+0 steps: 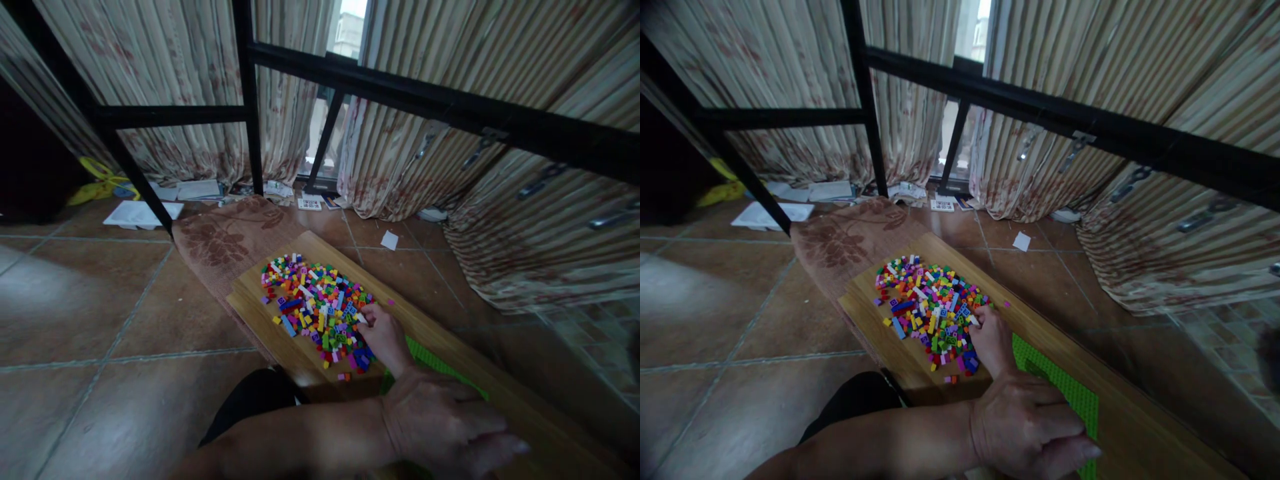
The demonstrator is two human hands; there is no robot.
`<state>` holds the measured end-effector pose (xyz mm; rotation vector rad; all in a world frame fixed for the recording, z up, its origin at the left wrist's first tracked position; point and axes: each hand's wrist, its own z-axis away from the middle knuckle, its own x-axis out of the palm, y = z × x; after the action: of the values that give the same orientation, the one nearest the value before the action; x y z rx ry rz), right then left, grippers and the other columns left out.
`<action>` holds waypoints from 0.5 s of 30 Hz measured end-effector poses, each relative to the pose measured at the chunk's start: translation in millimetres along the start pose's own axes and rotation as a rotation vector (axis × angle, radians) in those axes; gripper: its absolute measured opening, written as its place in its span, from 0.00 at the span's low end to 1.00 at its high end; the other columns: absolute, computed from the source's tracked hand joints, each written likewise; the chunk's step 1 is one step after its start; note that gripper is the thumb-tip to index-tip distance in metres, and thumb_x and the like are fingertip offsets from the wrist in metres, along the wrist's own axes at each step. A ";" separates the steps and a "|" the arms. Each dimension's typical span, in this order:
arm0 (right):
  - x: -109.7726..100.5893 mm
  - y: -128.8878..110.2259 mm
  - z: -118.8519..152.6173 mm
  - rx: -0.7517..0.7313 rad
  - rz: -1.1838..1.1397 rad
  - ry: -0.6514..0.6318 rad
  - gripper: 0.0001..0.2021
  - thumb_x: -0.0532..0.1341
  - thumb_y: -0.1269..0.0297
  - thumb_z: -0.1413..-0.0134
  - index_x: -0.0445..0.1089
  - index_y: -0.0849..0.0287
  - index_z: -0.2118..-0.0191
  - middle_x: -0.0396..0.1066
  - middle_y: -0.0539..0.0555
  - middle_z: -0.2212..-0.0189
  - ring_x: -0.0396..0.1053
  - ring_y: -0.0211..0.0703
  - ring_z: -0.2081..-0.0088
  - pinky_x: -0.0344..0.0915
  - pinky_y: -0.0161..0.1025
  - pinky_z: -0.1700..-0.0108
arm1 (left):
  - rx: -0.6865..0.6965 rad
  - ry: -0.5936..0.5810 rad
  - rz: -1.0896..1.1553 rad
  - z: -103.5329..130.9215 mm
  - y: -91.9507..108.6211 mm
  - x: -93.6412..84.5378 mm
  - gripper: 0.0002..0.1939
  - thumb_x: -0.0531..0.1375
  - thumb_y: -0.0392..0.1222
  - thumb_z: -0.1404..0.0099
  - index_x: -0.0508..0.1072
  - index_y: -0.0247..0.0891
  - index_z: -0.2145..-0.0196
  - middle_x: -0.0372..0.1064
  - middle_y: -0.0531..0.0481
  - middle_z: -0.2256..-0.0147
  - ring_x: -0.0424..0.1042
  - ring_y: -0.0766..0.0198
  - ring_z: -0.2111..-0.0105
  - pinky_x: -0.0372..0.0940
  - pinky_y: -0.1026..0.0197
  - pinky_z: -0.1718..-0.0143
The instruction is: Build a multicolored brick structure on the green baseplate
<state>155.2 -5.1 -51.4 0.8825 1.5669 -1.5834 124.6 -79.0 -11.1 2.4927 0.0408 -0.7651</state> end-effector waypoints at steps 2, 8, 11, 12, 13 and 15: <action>1.3 -0.5 1.2 0.000 -0.006 0.010 0.14 0.59 0.71 0.54 0.73 0.57 0.59 0.74 0.51 0.69 0.72 0.42 0.68 0.62 0.36 0.66 | -0.020 -0.010 0.000 -0.2 -0.1 0.9 0.23 0.51 0.53 0.31 0.69 0.40 0.79 0.70 0.51 0.79 0.71 0.67 0.77 0.65 0.62 0.77; 5.1 -0.5 2.1 -0.031 -0.065 0.035 0.17 0.57 0.73 0.57 0.73 0.56 0.58 0.75 0.52 0.68 0.72 0.42 0.67 0.65 0.37 0.63 | -0.028 -0.002 -0.001 -0.2 0.0 -5.3 0.23 0.51 0.52 0.31 0.68 0.40 0.80 0.72 0.51 0.78 0.71 0.67 0.78 0.66 0.61 0.78; 6.4 -2.4 -0.1 -0.045 -0.127 0.020 0.18 0.56 0.73 0.57 0.73 0.58 0.58 0.75 0.52 0.69 0.72 0.42 0.68 0.66 0.38 0.62 | -0.024 0.018 -0.001 0.1 -1.0 -9.1 0.21 0.51 0.51 0.31 0.70 0.39 0.78 0.72 0.51 0.78 0.72 0.66 0.77 0.66 0.61 0.78; 5.7 -2.9 -0.9 -0.047 -0.142 0.021 0.17 0.55 0.72 0.56 0.74 0.59 0.59 0.75 0.53 0.69 0.72 0.41 0.69 0.67 0.38 0.62 | -0.028 0.025 -0.001 0.1 -1.7 -10.2 0.21 0.51 0.52 0.31 0.70 0.39 0.77 0.71 0.51 0.78 0.72 0.66 0.77 0.66 0.61 0.78; 4.0 -3.0 -1.5 -0.047 -0.151 0.027 0.17 0.55 0.72 0.56 0.74 0.58 0.59 0.75 0.52 0.70 0.71 0.42 0.69 0.67 0.38 0.62 | -0.033 0.031 0.001 -0.1 -2.5 -11.6 0.22 0.51 0.52 0.31 0.70 0.39 0.77 0.71 0.51 0.78 0.71 0.66 0.77 0.65 0.61 0.78; -4.2 -0.5 0.1 -0.022 -0.165 0.059 0.16 0.56 0.69 0.56 0.75 0.57 0.60 0.74 0.52 0.71 0.71 0.43 0.70 0.67 0.39 0.63 | -0.051 0.037 0.005 -0.8 -4.1 -15.9 0.22 0.50 0.51 0.30 0.69 0.39 0.78 0.70 0.51 0.78 0.70 0.66 0.78 0.65 0.62 0.77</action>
<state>156.9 -5.1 -47.6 0.8118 1.7334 -1.6644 110.9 -73.2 -4.1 2.4572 0.0661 -0.7070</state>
